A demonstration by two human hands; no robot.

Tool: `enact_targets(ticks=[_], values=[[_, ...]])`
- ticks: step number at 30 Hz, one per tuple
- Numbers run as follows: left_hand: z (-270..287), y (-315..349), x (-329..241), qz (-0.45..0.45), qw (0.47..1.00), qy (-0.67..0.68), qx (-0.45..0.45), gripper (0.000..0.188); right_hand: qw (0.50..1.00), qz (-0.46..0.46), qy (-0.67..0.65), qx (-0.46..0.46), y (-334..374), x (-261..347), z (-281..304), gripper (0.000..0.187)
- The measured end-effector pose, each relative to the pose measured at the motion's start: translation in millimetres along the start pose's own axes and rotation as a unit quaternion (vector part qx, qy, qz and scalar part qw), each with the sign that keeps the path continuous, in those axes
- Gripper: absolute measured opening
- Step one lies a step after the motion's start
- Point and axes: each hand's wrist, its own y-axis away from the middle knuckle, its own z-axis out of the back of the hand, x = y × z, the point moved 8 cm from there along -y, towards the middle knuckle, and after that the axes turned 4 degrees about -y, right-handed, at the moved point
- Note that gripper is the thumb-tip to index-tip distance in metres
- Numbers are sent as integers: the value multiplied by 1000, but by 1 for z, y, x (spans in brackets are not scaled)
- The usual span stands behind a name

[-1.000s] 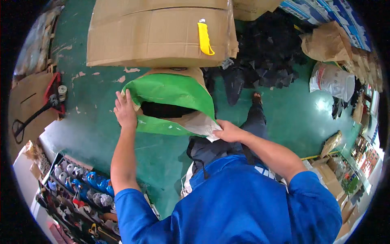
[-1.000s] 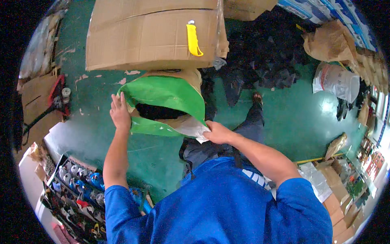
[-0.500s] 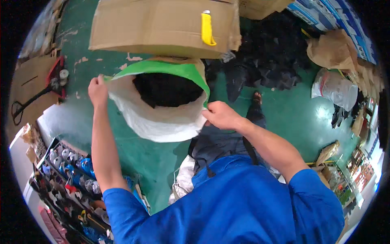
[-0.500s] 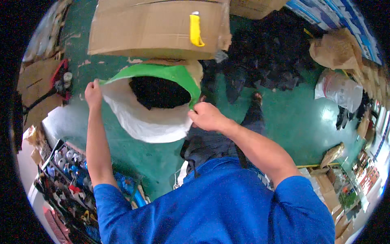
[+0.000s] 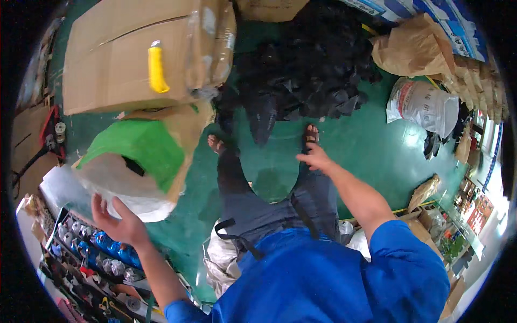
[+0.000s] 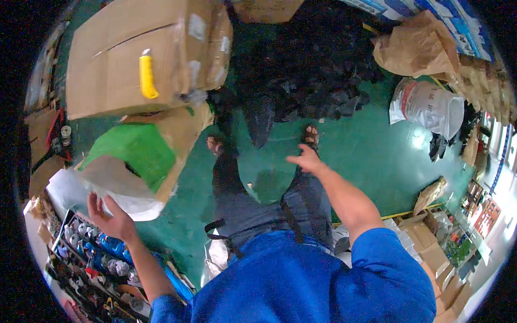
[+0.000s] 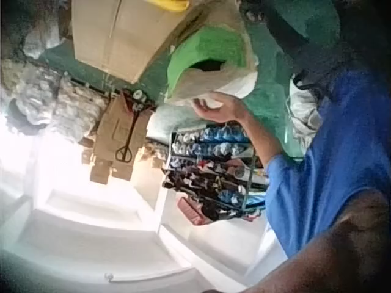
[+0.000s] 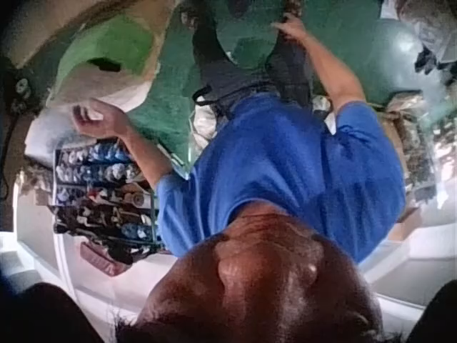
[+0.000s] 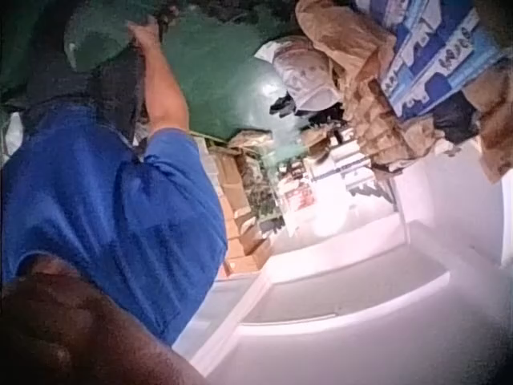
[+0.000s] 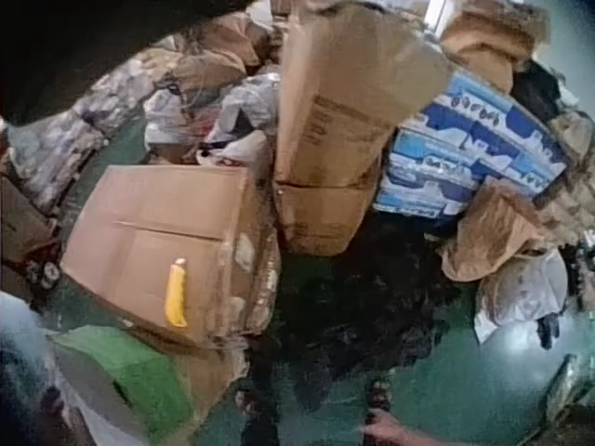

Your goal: Picking up black foam padding components from a pile on the floor and packing them into sacks.

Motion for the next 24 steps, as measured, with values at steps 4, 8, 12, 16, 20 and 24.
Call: enact_targets(ticks=[4, 8, 12, 16, 20, 24], values=[[-96, 111, -93, 15, 979, 46, 198, 53, 992, -36, -106, -57, -58, -46, 118, 100], [-277, 217, -168, 115, 879, 165, 432, 67, 977, -42, -189, -93, -133, -134, 235, 110], [-445, 274, -212, -37, 837, 115, 533, 78, 939, -96, -286, -168, -207, -207, 329, 110], [-602, 291, -140, -25, 834, 39, 550, 91, 907, -63, -370, -190, -318, -272, 384, 107], [-728, 284, -88, 68, 847, 52, 525, 98, 899, -26, -382, -210, -428, -279, 416, 106], [-818, 275, -78, 138, 862, 107, 477, 102, 902, 0, -361, -238, -485, -256, 430, 98]])
